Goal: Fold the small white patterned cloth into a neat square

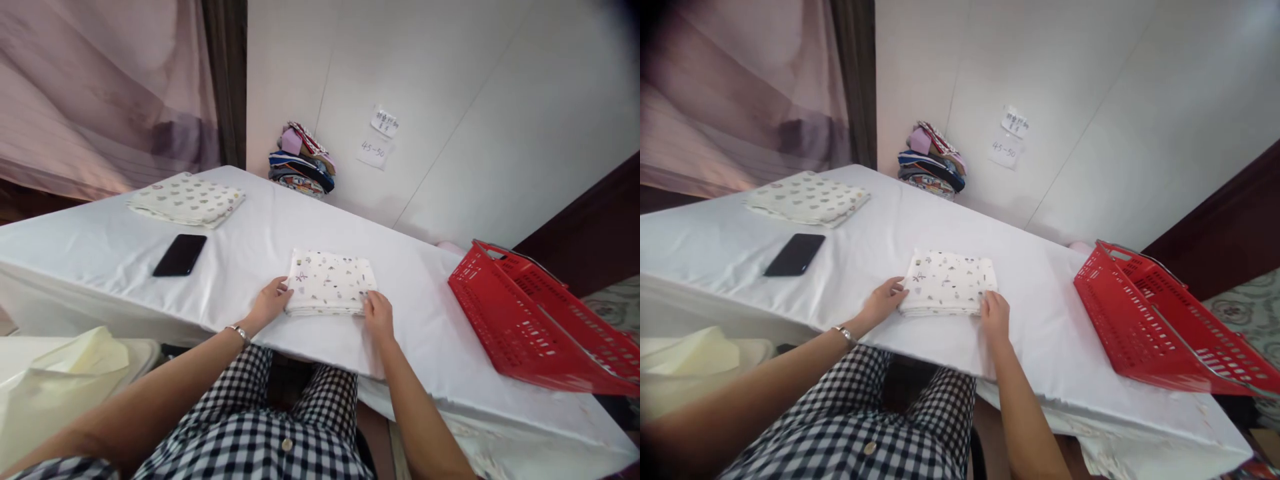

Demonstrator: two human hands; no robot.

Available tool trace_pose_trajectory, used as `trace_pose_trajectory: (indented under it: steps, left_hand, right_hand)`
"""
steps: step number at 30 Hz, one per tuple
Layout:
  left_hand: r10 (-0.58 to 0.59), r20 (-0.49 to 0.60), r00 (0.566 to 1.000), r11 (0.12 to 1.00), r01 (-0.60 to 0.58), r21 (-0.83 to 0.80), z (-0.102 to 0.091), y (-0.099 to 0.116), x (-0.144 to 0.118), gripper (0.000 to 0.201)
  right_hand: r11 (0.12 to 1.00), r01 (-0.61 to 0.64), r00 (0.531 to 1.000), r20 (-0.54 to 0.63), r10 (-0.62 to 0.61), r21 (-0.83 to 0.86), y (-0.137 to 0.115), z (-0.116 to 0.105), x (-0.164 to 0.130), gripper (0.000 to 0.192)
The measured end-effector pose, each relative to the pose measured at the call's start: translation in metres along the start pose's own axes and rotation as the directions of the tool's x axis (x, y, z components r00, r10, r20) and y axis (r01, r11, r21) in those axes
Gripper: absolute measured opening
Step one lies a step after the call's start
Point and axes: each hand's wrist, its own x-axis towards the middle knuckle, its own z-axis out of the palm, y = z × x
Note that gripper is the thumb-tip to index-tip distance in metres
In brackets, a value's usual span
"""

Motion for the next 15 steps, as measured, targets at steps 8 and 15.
trace_pose_trajectory:
  steps: [8, 15]
  left_hand:
    - [0.005, 0.038, 0.999, 0.992, -0.001, -0.128, 0.002, -0.003, -0.007, 0.05]
    - [0.071, 0.019, 0.997, 0.99, -0.073, 0.125, 0.002, -0.002, -0.01, 0.048]
  right_hand:
    - [0.999, 0.048, 0.998, 0.033, -0.049, 0.004, -0.019, 0.009, -0.013, 0.037]
    - [0.999, 0.04, 0.999, 0.033, -0.04, 0.022, -0.018, 0.005, -0.012, 0.038]
